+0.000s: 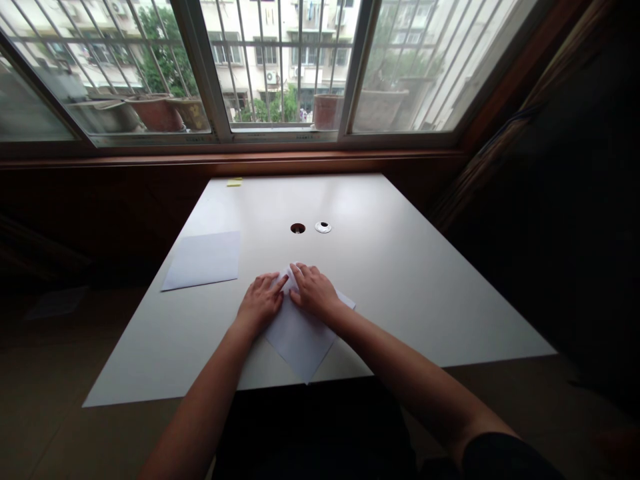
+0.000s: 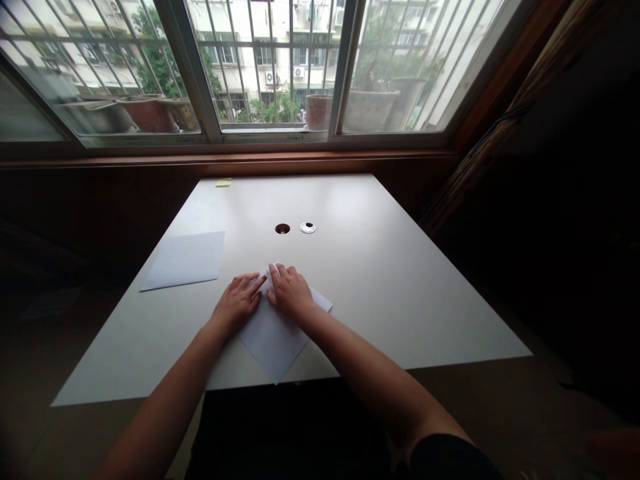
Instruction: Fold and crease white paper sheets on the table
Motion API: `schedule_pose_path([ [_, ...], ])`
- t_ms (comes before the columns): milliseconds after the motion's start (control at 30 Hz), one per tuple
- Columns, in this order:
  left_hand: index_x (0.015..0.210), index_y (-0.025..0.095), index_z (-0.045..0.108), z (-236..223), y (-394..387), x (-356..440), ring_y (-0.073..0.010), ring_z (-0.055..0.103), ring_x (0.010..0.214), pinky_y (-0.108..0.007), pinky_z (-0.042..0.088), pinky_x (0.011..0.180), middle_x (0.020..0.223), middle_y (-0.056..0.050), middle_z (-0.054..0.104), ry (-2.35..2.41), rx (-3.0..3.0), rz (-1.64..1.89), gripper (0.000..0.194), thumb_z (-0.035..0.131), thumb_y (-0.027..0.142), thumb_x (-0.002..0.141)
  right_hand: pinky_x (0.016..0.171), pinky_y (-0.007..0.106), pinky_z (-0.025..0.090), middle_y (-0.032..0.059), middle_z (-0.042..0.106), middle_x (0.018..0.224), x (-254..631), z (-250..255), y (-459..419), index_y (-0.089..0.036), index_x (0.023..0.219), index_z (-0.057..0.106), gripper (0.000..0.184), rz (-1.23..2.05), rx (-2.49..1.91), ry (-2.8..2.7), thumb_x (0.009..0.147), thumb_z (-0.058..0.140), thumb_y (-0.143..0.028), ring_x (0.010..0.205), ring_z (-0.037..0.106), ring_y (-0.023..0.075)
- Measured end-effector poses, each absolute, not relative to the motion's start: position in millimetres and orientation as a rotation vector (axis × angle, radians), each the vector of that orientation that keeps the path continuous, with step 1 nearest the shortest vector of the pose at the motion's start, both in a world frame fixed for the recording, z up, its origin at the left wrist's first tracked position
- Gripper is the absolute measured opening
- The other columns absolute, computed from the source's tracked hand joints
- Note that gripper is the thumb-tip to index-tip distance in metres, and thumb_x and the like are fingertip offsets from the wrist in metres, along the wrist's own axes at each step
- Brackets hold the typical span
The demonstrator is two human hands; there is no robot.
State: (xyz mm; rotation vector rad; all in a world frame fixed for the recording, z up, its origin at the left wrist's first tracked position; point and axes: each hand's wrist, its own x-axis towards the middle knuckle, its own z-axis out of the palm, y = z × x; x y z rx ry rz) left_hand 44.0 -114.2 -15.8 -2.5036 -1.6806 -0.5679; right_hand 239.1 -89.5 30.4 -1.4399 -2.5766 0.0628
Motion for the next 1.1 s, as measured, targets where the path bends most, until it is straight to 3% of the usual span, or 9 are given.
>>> schedule_pose_path([
  [233, 0.141, 0.035, 0.053, -14, -114, 42, -0.0284, 0.040, 0.139, -0.048, 0.037, 0.112, 0.149, -0.003, 0.049, -1.676, -2.560, -0.472, 0.042, 0.046, 0.035, 0.099, 0.083, 0.036, 0.048, 0.0145, 0.060, 0.128, 251, 53, -64, -0.021, 0.148, 0.038, 0.057, 0.170, -1.533, -2.447, 0.092, 0.046, -0.019, 0.106, 0.058, 0.0281],
  [367, 0.142, 0.036, 0.052, -9, -110, 35, -0.0295, 0.035, 0.143, -0.054, 0.031, 0.115, 0.151, -0.001, 0.047, -1.635, -2.598, -0.410, 0.042, 0.045, 0.034, 0.100, 0.080, 0.035, 0.046, 0.0120, 0.068, 0.109, 271, 66, -33, -0.025, 0.150, 0.036, 0.066, 0.382, -1.609, -2.347, 0.088, 0.057, -0.021, 0.094, 0.063, 0.0281],
  [533, 0.134, 0.038, 0.059, 5, -96, 25, -0.0330, 0.030, 0.146, -0.065, 0.025, 0.114, 0.153, -0.002, 0.044, -1.661, -2.561, -0.298, 0.039, 0.047, 0.028, 0.098, 0.070, 0.029, 0.047, 0.0049, 0.062, 0.099, 295, 65, 2, -0.034, 0.144, 0.044, 0.070, 0.907, -1.589, -2.111, 0.080, 0.068, -0.023, 0.082, 0.062, 0.0205],
  [700, 0.125, 0.029, 0.066, 19, -72, 39, -0.0346, 0.030, 0.146, -0.066, 0.023, 0.114, 0.153, -0.006, 0.043, -1.648, -2.479, -0.163, 0.039, 0.047, 0.016, 0.094, 0.057, 0.022, 0.044, -0.0013, 0.056, 0.081, 306, 44, 12, -0.027, 0.141, 0.046, 0.070, 1.473, -1.461, -1.714, 0.076, 0.070, -0.018, 0.066, 0.056, 0.0135],
  [900, 0.134, 0.018, 0.059, 3, -48, 81, -0.0294, 0.042, 0.139, -0.050, 0.035, 0.114, 0.147, -0.012, 0.051, -1.624, -2.558, -0.325, 0.040, 0.045, 0.024, 0.097, 0.046, 0.019, 0.036, -0.0039, 0.054, 0.080, 313, 25, -7, -0.031, 0.143, 0.043, 0.077, 1.441, -1.450, -1.668, 0.073, 0.073, -0.023, 0.054, 0.048, 0.0088],
  [1100, 0.139, 0.015, 0.055, -18, -33, 84, -0.0263, 0.041, 0.141, -0.045, 0.031, 0.118, 0.149, -0.011, 0.049, -1.574, -2.629, -0.506, 0.043, 0.042, 0.026, 0.100, 0.051, 0.021, 0.042, -0.0005, 0.058, 0.094, 317, 14, -2, -0.030, 0.142, 0.045, 0.072, 1.276, -1.516, -1.698, 0.075, 0.073, -0.031, 0.060, 0.053, 0.0098],
])
